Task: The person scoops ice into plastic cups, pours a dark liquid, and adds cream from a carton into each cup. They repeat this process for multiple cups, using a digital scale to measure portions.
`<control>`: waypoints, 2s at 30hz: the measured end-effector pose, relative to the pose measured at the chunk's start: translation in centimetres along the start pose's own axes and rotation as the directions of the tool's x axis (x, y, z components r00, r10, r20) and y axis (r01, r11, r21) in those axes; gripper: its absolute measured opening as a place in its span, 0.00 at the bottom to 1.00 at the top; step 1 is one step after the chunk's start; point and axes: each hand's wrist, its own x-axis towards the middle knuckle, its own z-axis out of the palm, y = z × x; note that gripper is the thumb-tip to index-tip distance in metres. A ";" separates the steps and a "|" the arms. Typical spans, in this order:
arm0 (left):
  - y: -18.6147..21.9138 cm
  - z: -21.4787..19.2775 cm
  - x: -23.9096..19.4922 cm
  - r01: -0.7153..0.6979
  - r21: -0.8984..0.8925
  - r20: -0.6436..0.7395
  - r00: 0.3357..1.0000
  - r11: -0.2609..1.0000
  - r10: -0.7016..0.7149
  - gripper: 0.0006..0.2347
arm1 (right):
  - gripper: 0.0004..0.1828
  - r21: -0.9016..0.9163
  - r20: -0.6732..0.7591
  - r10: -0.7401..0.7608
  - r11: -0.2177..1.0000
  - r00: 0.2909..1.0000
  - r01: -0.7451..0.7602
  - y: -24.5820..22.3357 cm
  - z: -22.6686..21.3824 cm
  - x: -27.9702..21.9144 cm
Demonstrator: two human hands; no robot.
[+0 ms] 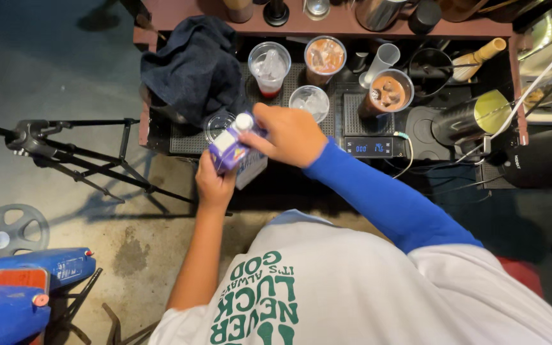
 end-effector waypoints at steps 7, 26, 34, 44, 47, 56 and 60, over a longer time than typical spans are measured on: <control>3.5 -10.9 -3.4 0.057 0.118 0.321 0.942 0.991 -0.093 0.16 | 0.32 0.458 0.352 0.098 0.849 0.931 -0.263 -2.0 5.3 -10.3; 6.7 -4.6 -9.0 -0.082 0.073 0.541 0.840 0.994 0.030 0.18 | 0.26 -0.183 0.234 0.330 0.939 0.914 -0.292 -1.4 6.6 -15.0; 10.5 0.7 -1.8 -0.047 -0.222 0.692 0.696 0.974 0.191 0.15 | 0.14 0.157 0.292 -0.001 0.986 0.957 -0.046 2.1 -4.7 -18.0; 16.4 9.5 1.4 -0.177 -0.157 0.711 0.663 0.972 0.236 0.15 | 0.17 0.055 0.163 0.405 0.907 0.900 -0.418 8.3 -9.1 -21.3; 17.7 11.8 2.6 -0.209 -0.151 0.717 0.649 0.966 0.253 0.15 | 0.08 0.176 -0.019 0.168 0.971 0.986 -0.162 11.7 -11.5 -22.8; 20.5 13.4 9.0 -0.258 0.169 0.637 0.765 0.951 0.095 0.17 | 0.22 0.178 0.141 0.430 0.875 0.892 -0.450 21.3 -10.2 -27.6; 21.7 13.7 11.3 -0.303 0.231 0.633 0.768 0.925 0.094 0.17 | 0.29 -0.085 0.119 0.336 0.941 0.934 -0.328 23.1 -6.5 -29.9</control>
